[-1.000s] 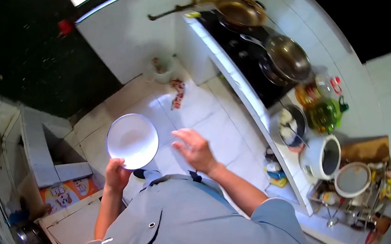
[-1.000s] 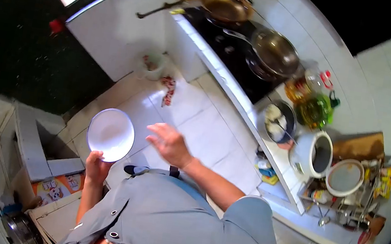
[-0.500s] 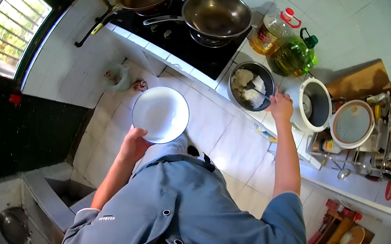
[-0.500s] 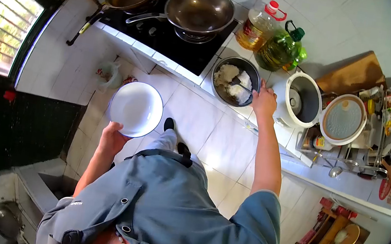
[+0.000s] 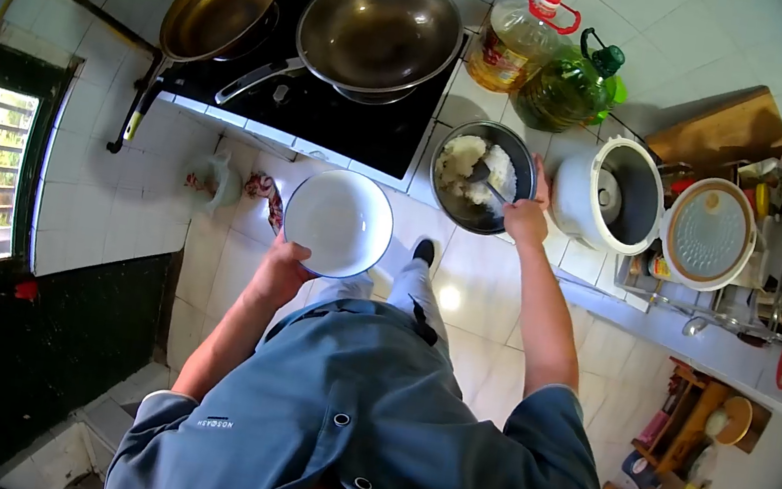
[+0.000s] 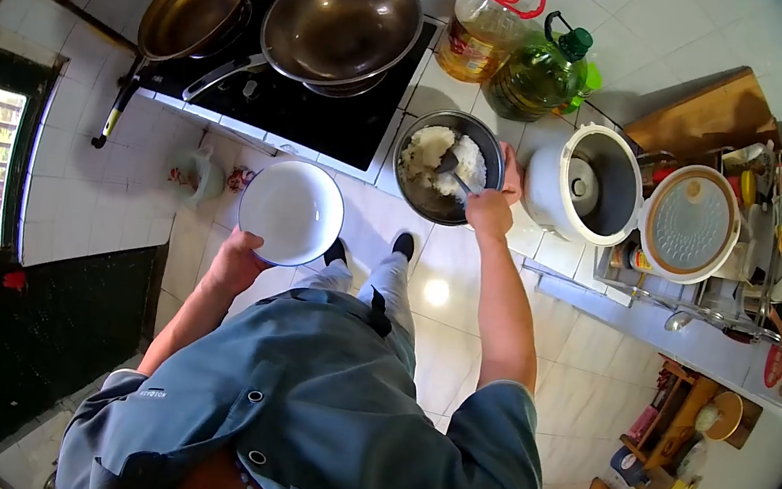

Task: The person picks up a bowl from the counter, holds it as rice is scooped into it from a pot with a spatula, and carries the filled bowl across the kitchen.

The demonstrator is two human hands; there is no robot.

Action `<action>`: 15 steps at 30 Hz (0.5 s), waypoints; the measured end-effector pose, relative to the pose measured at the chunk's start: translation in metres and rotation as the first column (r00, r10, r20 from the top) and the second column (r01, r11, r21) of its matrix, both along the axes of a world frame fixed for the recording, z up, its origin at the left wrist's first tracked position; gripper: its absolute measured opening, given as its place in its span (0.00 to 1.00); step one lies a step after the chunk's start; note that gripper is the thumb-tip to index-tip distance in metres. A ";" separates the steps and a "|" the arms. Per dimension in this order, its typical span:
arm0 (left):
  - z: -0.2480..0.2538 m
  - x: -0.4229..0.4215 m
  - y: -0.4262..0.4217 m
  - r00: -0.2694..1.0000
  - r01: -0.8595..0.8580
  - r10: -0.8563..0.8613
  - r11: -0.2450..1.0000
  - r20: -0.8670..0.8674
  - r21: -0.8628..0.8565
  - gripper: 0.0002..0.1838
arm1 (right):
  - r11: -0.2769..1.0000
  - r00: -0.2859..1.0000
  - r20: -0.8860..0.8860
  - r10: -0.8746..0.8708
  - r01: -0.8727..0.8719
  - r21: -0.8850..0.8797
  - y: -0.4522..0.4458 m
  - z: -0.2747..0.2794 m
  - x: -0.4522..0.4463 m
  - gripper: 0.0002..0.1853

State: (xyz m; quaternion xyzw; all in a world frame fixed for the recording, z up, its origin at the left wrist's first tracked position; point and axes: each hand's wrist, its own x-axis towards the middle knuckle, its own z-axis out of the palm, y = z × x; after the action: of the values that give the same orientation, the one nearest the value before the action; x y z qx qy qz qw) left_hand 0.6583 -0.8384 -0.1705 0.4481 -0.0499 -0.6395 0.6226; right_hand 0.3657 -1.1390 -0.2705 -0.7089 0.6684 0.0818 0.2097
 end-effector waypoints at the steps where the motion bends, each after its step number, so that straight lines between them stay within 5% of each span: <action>1: -0.001 -0.002 -0.007 0.999 0.007 -0.007 1.000 -0.032 -0.002 0.38 | 1.000 1.000 0.017 0.006 -0.006 0.025 -0.002 0.004 0.002 0.18; 6: -0.004 -0.024 -0.043 1.000 -0.012 0.011 0.999 0.023 0.030 0.37 | 0.995 0.995 0.102 0.001 -0.011 0.096 -0.009 -0.009 0.005 0.20; 15: -0.001 -0.066 -0.092 0.998 -0.054 0.050 0.996 0.048 0.069 0.38 | 0.987 0.983 0.123 0.134 -0.121 -0.103 -0.010 -0.013 0.019 0.15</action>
State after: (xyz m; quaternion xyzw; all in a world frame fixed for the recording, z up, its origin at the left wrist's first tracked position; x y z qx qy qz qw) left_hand 0.5924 -0.9307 -0.1718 0.4857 -0.0300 -0.6140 0.6215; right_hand 0.3850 -1.1494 -0.2831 -0.7632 0.6097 0.0171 0.2131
